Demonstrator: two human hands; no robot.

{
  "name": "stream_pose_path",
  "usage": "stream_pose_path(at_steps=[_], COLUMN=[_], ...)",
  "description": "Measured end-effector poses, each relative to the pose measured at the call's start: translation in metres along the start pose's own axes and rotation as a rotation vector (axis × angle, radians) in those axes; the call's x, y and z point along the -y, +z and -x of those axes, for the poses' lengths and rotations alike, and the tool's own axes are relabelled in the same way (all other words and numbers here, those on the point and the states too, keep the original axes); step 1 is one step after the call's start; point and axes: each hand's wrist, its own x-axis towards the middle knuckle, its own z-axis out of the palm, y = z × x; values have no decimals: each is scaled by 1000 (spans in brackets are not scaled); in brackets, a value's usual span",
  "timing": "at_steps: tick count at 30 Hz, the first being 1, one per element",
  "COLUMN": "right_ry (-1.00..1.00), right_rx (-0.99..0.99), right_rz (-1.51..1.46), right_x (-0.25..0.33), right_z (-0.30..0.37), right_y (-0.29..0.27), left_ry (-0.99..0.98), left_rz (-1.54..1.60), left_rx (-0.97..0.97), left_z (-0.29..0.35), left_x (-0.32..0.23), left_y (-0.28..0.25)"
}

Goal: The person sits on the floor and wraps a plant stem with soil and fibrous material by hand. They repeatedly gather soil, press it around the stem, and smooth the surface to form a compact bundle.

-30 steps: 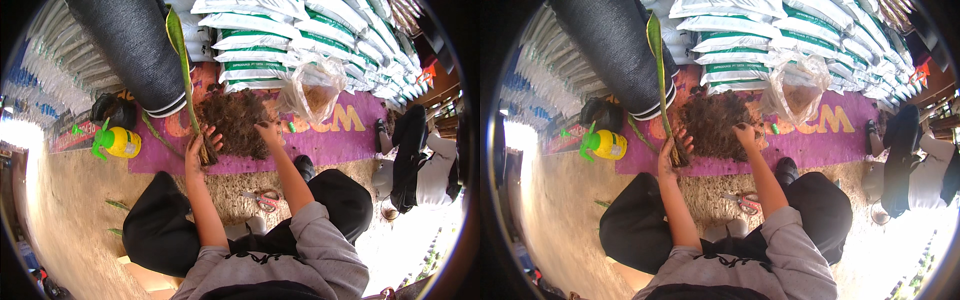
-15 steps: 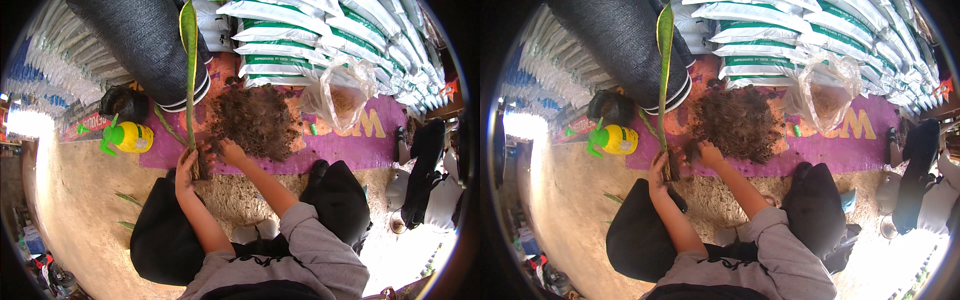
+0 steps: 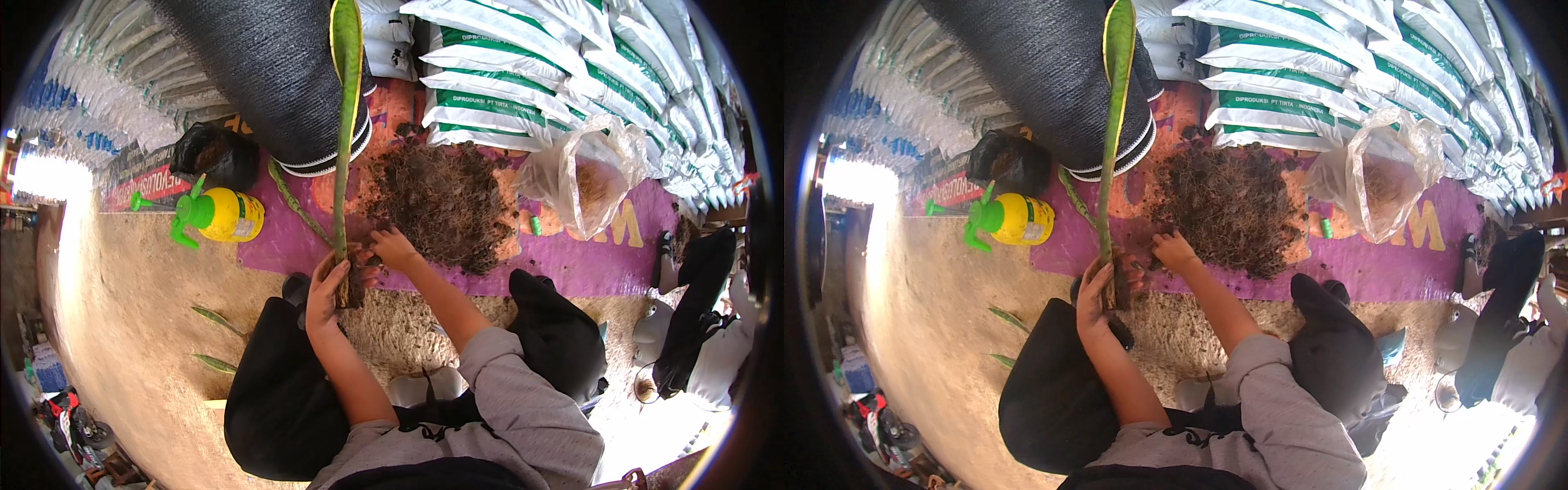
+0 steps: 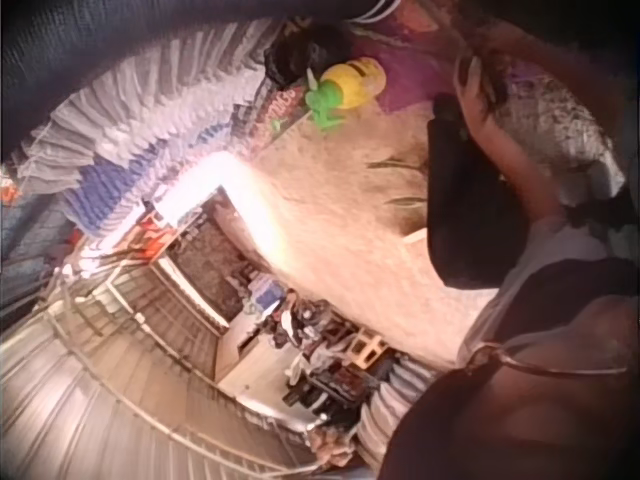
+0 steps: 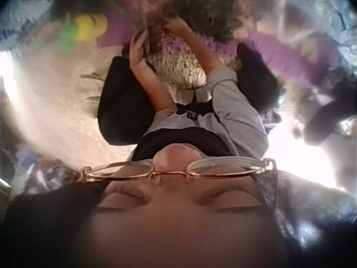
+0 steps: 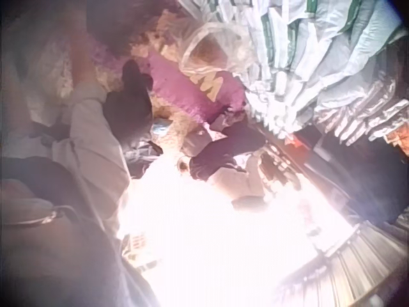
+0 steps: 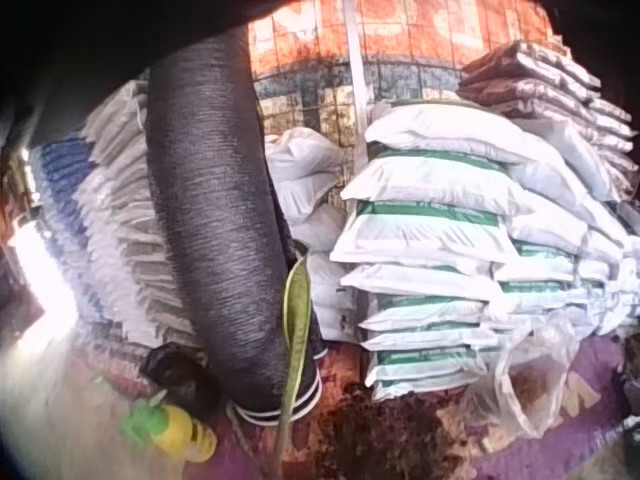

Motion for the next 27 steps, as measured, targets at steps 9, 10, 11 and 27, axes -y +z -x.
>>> stream_pose_path(at_steps=[9, 10, 11, 27], right_ry=[449, 451, 477, 444], right_rx=[-538, -644, -736, -1161], right_rz=[-1481, -1440, -1391, -492], right_x=[-32, -36, -40, 25], right_z=[75, 86, 97, 280], right_y=[-28, -34, -41, -147], left_ry=[61, 51, 56, 180], left_rz=[56, 65, 84, 11], left_rx=[92, 73, 84, 74], left_z=[-4, -4, -5, 11], left_x=[17, 20, 23, 93], left_y=[46, 54, 61, 131])
